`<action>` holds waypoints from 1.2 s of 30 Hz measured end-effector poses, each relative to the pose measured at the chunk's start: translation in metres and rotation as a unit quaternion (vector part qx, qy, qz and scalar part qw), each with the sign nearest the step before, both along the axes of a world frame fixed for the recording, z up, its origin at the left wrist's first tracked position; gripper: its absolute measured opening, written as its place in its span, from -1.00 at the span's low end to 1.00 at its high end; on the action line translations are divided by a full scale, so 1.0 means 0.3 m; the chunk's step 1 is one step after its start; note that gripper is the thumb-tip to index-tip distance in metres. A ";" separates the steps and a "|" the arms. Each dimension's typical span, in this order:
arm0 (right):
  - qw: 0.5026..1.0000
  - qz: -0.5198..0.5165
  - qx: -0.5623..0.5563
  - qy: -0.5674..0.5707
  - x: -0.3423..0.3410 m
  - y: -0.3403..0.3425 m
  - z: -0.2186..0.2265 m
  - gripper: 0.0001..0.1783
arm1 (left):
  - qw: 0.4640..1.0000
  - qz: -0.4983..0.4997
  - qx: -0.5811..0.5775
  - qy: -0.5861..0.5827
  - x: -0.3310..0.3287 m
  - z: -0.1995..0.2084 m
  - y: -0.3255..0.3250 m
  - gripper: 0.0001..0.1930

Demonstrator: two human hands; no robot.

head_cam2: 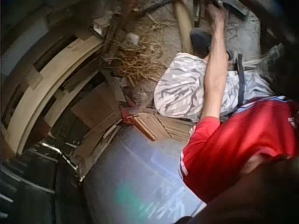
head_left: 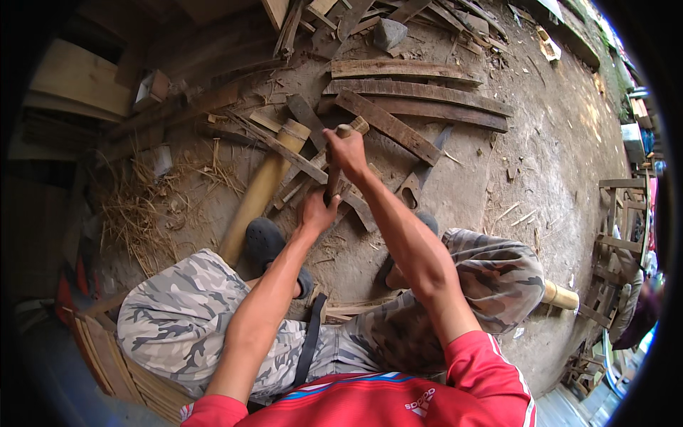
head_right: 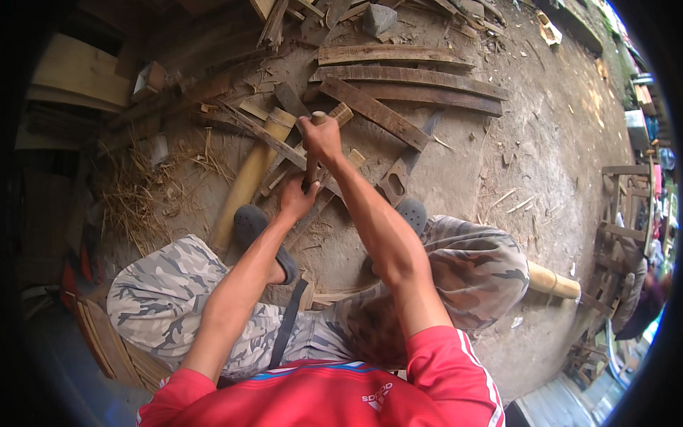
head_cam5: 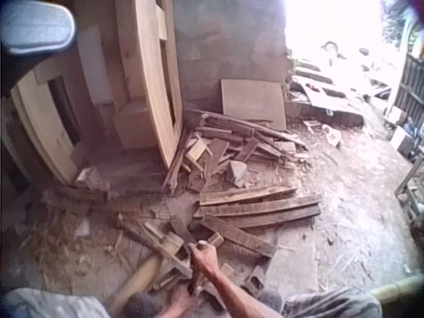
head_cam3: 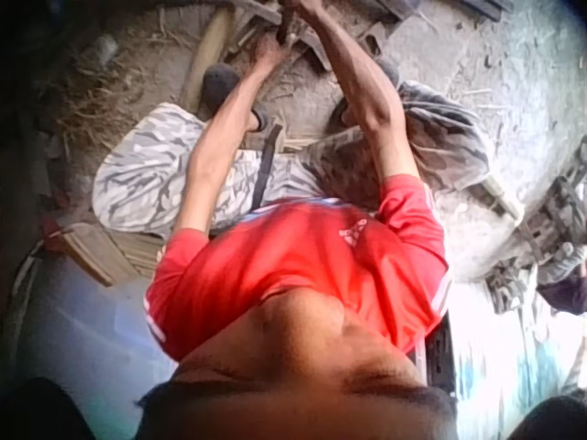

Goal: The person sits on the floor and uses a hammer to split a piece of wood into smaller sections. They repeatedly strike the wood, reposition it, and continue splitting it until it breaks apart.

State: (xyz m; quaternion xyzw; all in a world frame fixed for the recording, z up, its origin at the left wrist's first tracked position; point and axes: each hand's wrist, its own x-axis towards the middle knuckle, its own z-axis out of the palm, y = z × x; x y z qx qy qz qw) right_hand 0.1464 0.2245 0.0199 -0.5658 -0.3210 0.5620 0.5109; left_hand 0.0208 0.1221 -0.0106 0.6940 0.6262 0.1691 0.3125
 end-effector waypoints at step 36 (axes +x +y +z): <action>0.831 0.141 -0.098 -0.529 0.155 -0.536 -0.081 -0.39 | 0.984 0.158 0.044 -0.067 -0.064 -0.098 -0.124 -0.73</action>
